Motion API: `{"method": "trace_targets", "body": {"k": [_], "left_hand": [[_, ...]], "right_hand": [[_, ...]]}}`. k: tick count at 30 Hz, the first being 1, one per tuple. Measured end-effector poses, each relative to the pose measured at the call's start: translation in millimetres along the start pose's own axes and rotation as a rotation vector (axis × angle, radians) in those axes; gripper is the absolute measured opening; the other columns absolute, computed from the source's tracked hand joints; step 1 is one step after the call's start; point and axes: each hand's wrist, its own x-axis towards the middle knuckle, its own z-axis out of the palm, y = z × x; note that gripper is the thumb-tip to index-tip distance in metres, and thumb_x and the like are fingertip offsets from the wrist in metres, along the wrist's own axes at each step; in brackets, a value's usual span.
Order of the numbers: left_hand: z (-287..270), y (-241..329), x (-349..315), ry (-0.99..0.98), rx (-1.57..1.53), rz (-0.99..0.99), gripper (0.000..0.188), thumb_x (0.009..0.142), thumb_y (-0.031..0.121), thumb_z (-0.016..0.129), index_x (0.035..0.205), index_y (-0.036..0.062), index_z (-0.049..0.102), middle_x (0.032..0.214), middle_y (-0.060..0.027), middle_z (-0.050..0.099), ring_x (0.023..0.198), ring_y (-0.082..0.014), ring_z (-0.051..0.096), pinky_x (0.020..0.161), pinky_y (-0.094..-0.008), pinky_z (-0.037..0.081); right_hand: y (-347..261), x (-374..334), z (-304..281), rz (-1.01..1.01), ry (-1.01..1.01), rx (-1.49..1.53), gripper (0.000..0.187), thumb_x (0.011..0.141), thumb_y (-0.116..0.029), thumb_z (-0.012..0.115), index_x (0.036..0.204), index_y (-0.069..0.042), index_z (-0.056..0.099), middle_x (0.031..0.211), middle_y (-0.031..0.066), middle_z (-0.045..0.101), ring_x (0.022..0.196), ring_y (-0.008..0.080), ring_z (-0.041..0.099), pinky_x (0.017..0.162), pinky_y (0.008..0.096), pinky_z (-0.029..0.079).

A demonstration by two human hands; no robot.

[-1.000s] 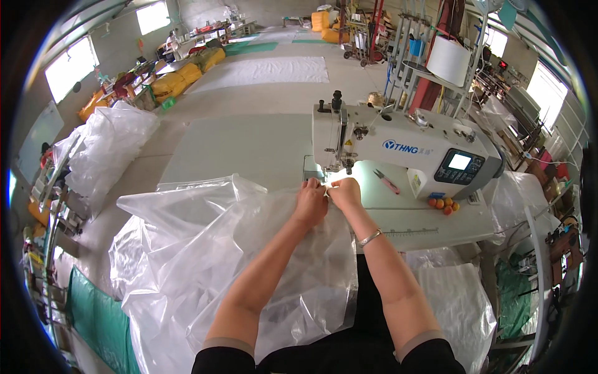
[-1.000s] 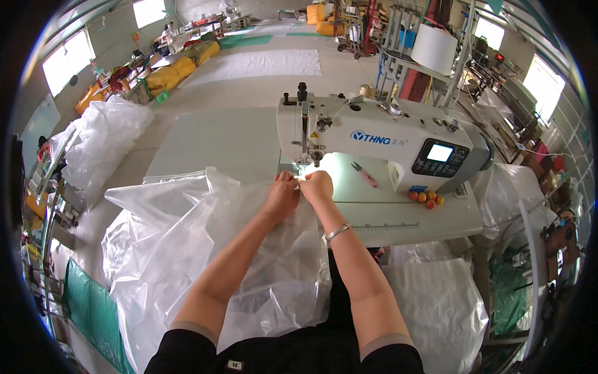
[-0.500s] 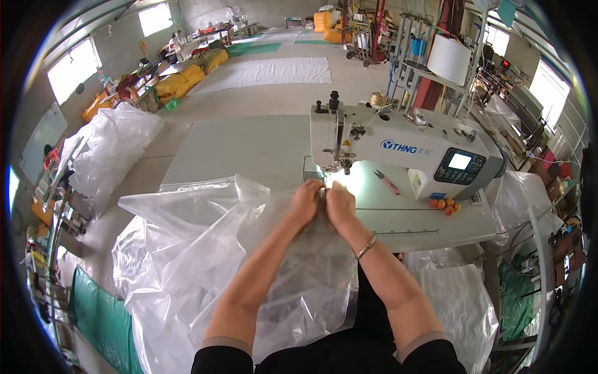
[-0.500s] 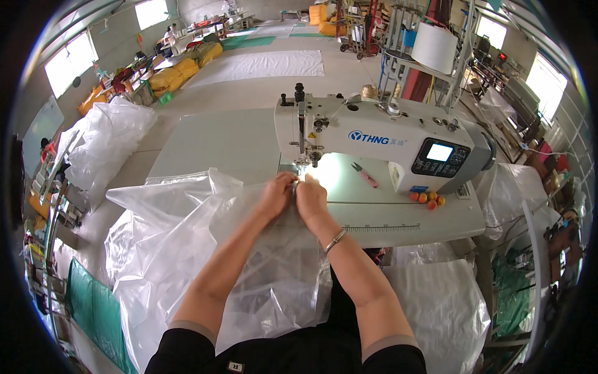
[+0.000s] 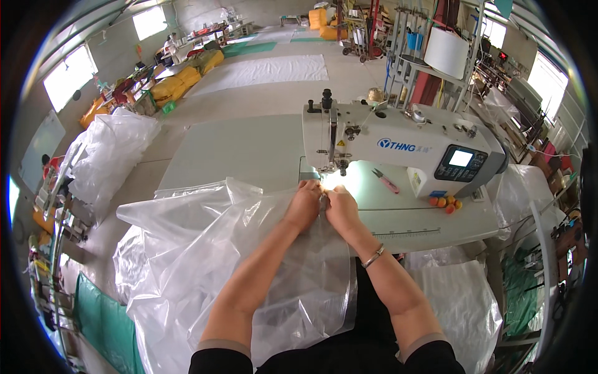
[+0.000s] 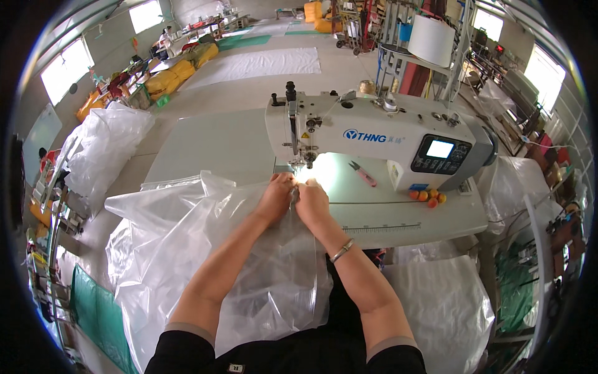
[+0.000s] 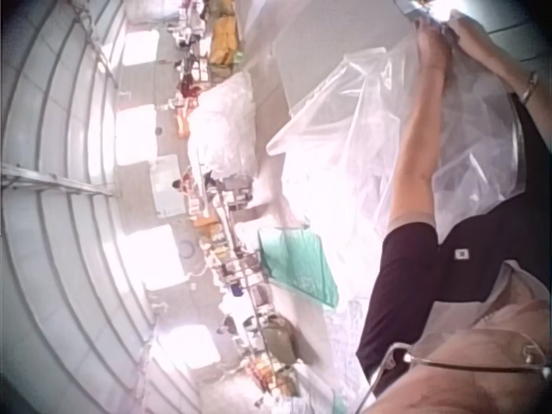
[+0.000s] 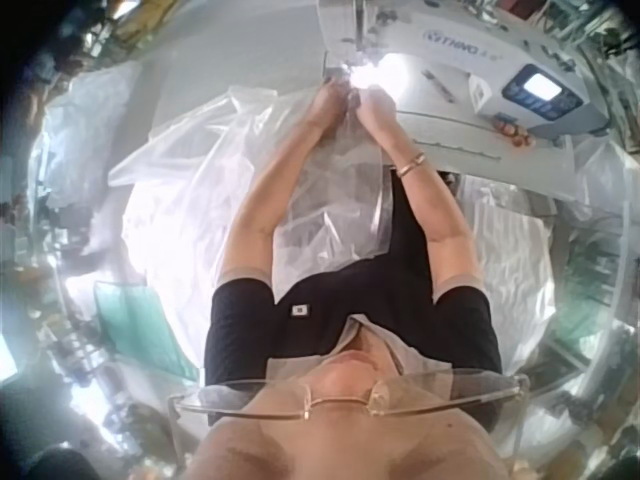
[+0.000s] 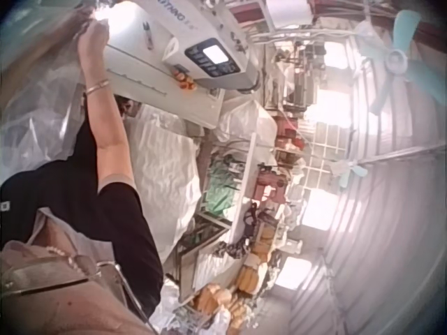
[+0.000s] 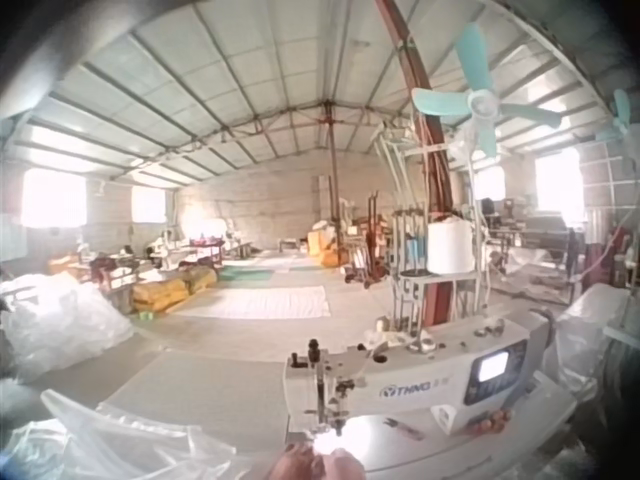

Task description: The person aligns and sews large white plastic sheets using an industrial sewing machine. They repeatedly fold edges, guide the material under the needle, and trim excess plastic with scissors throughout the process.

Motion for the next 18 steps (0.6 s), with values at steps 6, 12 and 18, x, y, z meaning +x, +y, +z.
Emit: {"method": "trace_targets", "body": {"k": [6,12,18], "left_hand": [[-2.5,-1.1,1.6,0.018,-0.138,-0.038,0.032,0.073,-0.007,0.052,0.102,-0.002,0.065,0.112,-0.0155,0.058,0.11,-0.035,0.05,0.097,-0.0387,0.043],[-5.3,-2.7,3.7,-0.021,-0.181,-0.053,0.034,0.075,-0.006,0.054,0.107,-0.0009,0.064,0.112,-0.0149,0.057,0.109,-0.0355,0.05,0.096,-0.0402,0.043],[-6.7,-10.1,2.3,0.031,-0.197,-0.005,0.022,0.077,-0.003,0.06,0.098,0.0008,0.065,0.105,-0.0126,0.062,0.101,-0.0334,0.057,0.089,-0.0384,0.048]], "right_hand": [[-6.5,-10.7,-8.2,-0.011,0.115,0.052,0.01,0.078,-0.004,0.06,0.085,0.0,0.066,0.089,0.0159,0.058,0.083,0.033,0.06,0.073,0.0423,0.05],[-11.6,-12.1,-3.7,-0.04,0.084,-0.058,0.008,0.076,-0.001,0.06,0.082,0.0,0.065,0.087,0.015,0.056,0.079,0.0316,0.06,0.069,0.0413,0.051],[-16.0,-9.9,5.1,-0.052,0.061,-0.09,0.007,0.076,-0.001,0.056,0.078,0.002,0.062,0.088,0.0171,0.056,0.076,0.0325,0.062,0.067,0.0416,0.053]]}}
